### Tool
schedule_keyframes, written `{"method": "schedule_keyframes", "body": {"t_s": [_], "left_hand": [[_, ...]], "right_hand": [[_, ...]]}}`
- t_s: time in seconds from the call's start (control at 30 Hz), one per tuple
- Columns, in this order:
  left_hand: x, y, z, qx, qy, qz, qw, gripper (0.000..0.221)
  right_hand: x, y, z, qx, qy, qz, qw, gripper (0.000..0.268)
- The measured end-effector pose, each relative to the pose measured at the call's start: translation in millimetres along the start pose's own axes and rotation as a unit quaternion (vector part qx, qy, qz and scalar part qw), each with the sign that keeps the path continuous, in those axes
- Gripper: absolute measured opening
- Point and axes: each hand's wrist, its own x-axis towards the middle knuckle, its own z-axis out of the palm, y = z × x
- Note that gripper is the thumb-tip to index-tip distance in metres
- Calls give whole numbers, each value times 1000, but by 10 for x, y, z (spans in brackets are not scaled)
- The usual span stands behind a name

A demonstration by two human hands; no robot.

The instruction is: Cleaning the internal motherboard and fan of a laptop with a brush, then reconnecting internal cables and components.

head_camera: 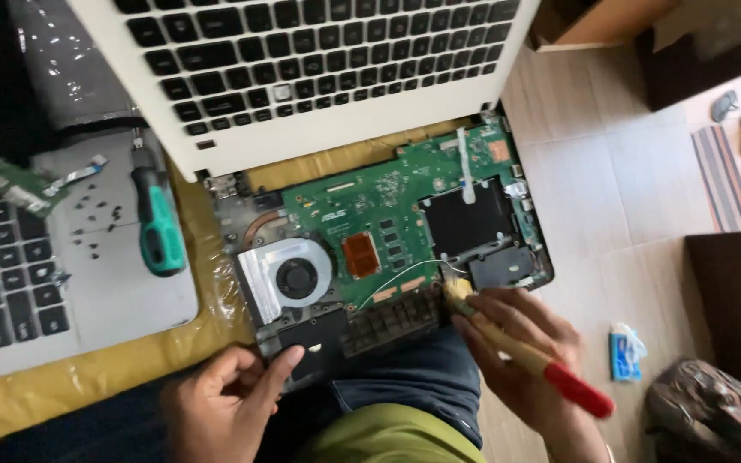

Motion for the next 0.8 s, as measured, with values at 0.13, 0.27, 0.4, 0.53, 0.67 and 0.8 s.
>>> {"method": "schedule_keyframes", "body": {"t_s": [0.13, 0.27, 0.4, 0.53, 0.67, 0.8], "left_hand": [[-50, 155, -89, -43, -8, -5, 999, 27], [-60, 107, -163, -92, -44, 6, 995, 28], [-95, -46, -116, -137, -80, -6, 987, 22], [-169, -60, -89, -142, -55, 52, 987, 15], [-200, -36, -87, -152, -62, 7, 986, 20], [-223, -14, -86, -142, -57, 29, 988, 21]], "right_hand": [[-43, -179, 26, -11, 2, 5, 1000, 7], [-195, -376, 367, 31, 20, -168, 985, 7], [211, -820, 439, 248, -61, -265, 930, 13], [572, -1039, 391, 184, -76, -212, 957, 13], [802, -1068, 288, 345, -279, -251, 860, 21], [1111, -1081, 460, 193, -141, -331, 913, 21]]}}
